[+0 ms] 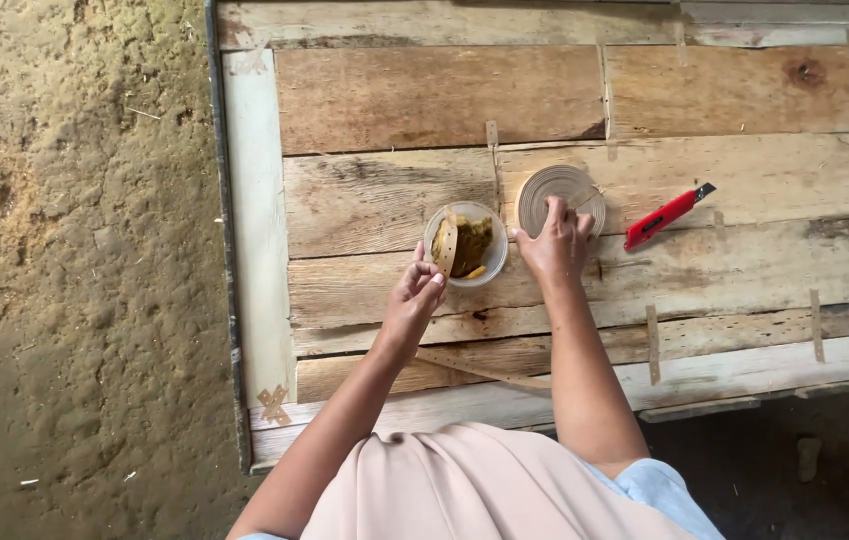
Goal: The person applies a brown paste from a small container onto a perforated wooden strip and presses it onto a wooden workbench. They repeat this process, applying the paste to different sections of the strip and attaching them to the bench surface.
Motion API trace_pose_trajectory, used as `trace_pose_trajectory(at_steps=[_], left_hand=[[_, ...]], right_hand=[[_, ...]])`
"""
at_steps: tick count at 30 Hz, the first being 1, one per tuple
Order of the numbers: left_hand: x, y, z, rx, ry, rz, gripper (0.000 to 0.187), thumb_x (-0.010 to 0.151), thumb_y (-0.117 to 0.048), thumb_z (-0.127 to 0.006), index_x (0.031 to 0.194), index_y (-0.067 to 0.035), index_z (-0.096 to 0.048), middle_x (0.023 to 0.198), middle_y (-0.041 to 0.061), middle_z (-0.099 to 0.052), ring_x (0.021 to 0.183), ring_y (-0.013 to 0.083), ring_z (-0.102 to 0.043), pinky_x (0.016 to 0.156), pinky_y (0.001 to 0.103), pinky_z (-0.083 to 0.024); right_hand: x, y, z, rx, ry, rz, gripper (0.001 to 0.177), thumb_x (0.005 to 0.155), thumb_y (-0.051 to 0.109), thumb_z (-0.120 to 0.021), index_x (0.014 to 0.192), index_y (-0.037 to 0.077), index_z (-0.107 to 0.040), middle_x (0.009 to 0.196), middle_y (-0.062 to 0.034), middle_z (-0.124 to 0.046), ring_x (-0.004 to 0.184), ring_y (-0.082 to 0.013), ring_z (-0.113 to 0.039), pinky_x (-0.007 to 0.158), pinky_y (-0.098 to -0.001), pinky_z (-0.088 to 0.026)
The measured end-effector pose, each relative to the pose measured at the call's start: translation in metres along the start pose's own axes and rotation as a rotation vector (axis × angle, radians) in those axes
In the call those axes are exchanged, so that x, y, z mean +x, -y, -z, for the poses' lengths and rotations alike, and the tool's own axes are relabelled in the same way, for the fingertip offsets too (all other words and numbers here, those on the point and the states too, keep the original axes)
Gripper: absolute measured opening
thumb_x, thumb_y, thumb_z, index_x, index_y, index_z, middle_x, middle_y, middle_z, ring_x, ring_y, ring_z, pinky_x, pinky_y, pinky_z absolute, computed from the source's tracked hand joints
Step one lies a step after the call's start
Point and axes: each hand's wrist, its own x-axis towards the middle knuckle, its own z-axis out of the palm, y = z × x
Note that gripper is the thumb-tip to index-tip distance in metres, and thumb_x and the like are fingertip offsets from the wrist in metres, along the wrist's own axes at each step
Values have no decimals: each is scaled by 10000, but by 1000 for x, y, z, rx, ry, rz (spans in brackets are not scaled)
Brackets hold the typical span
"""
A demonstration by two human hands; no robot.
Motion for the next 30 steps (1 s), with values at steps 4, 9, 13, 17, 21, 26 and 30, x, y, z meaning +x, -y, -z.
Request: trace_pose_trajectory(at_steps=[4, 9, 13, 17, 21, 26, 30], left_hand=[[11, 8, -19, -154, 41, 27, 123, 960, -154, -648, 1033, -107, -561, 1611, -4, -314, 1120, 135, -529, 974, 401, -465], [13, -7, -30, -160, 61, 25, 107, 946, -115, -685, 1006, -73, -607, 1471, 17, -464, 987, 103, -537, 858, 283, -458], [20, 3, -17, -32, 56, -8, 110, 955, -133, -677, 998, -60, -607, 1573, 126, -376, 1147, 263, -531, 966, 376, -443], [3, 7, -14, 552, -86, 62, 68, 956, -227, -639, 942, -162, -649, 1293, 47, -678, 1058, 290, -714, 882, 398, -556], [-34, 18, 4, 1296, 187, -210, 107, 886, -303, -660, 812, -231, -634, 1146, -58, -679, 986, 229, -698, 802, 347, -568], [-88, -36, -9, 792, 991, 415, 168, 884, -306, -629, 1006, -205, -686, 990, 7, -742, 933, 199, -716, 834, 380, -585], [-95, -9, 2, 739, 990, 548, 200, 896, -326, -645, 1046, -203, -698, 813, 47, -700, 712, 161, -659, 530, 285, -588]], right_hand=[[-1, -2, 6, 56, -71, 39, 689, 695, 390, -868, 1257, 218, -509, 1133, -104, -684, 1163, -354, -533, 908, -560, -488], [-1, -15, 12, 220, -83, 0, 646, 684, 413, -875, 1194, 238, -521, 1098, -35, -704, 1157, -304, -547, 928, -535, -489], [-22, -6, 69, 507, -199, -30, 654, 635, 305, -908, 1169, 131, -572, 1056, -151, -691, 1083, -402, -587, 935, -524, -492], [-41, 9, 114, 557, -402, 77, 674, 660, 236, -933, 1207, 83, -570, 1133, -106, -580, 1154, -335, -493, 1086, -468, -409], [-64, 33, 128, 530, -467, 331, 661, 688, 280, -974, 1189, 44, -614, 1157, -133, -633, 1189, -321, -507, 1214, -480, -204], [-103, 103, 139, 588, -137, 718, 706, 597, 248, -925, 1223, 126, -622, 1206, -94, -599, 1178, -337, -453, 1043, -498, -370], [-129, 137, 90, 427, -4, 884, 703, 558, 286, -880, 1205, 183, -623, 1213, -35, -634, 1198, -287, -471, 968, -445, -401]])
